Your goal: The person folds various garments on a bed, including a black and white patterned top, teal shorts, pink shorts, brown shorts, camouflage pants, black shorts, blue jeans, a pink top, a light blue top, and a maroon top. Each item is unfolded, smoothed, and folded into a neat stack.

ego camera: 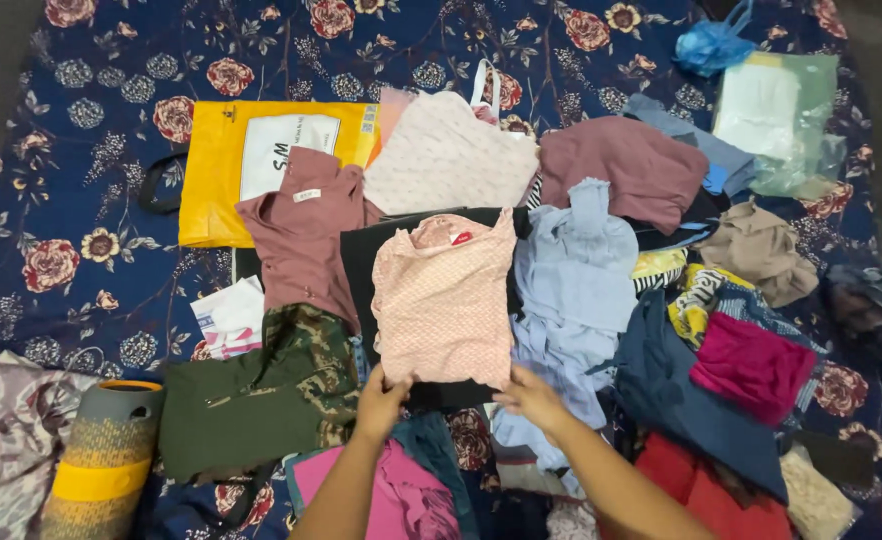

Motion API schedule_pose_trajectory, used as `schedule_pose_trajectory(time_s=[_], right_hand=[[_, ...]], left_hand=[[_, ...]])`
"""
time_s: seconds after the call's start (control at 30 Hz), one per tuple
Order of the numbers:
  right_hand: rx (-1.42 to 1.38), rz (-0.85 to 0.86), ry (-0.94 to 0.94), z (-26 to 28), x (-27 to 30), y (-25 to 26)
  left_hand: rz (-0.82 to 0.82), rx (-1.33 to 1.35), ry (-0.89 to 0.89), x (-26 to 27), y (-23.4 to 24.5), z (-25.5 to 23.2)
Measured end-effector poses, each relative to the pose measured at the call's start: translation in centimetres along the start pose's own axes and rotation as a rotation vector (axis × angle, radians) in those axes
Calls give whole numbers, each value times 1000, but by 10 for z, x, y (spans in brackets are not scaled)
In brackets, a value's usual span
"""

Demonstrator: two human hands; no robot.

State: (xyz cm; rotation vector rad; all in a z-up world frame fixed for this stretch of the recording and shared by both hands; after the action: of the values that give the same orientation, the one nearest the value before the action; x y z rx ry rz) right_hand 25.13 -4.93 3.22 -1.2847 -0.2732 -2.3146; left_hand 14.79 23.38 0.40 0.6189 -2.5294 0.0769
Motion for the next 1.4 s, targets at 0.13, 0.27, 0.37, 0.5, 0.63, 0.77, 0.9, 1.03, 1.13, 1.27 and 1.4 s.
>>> schedule_pose_trajectory(time_s=[0.13,0.27,0.37,0.5,0.63,0.77,0.9,1.03,1.13,1.27,1.4], right_hand=[[0,66,-78,-73,-5,-3],[44,17,-145,-122,11,9],[-9,-15,-212,-168,11,27],[-154,-61,-241,-159,45,39],[-235,-83,-184,-136,84,29],[-315,-70,-93,-111,116,27],[-408,-40,-27,-104,135,41],[-568,-14,44,-95,150,66],[-605,4,115,-70,144,105],[-633,55,206,-38,138,131],[-617,114,225,12,123,142]], left_hand=[[-69,32,-47,4,9,69],[-137,25,410,77,14,37],[-67,114,355,92,4,59],[6,4,347,115,-36,70],[164,23,351,161,-89,43],[270,160,296,160,-149,39],[408,157,259,170,-208,-19],[471,284,230,184,-252,-67],[487,357,171,176,-279,-92],[522,465,120,173,-295,-123],[520,500,74,146,-304,-148]])
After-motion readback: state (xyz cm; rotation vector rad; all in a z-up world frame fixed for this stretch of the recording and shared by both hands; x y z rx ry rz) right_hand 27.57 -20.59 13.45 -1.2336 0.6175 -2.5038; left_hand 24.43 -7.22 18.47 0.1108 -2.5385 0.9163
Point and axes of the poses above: each hand's wrist, its own x-axis away from the middle knuckle, its own y-axis out of the back of the hand, z = x × y, the point moved 9 cm from there along -x, towards the middle knuckle, and after that the axes turned 8 degrees about -y, right-handed, at the moved point
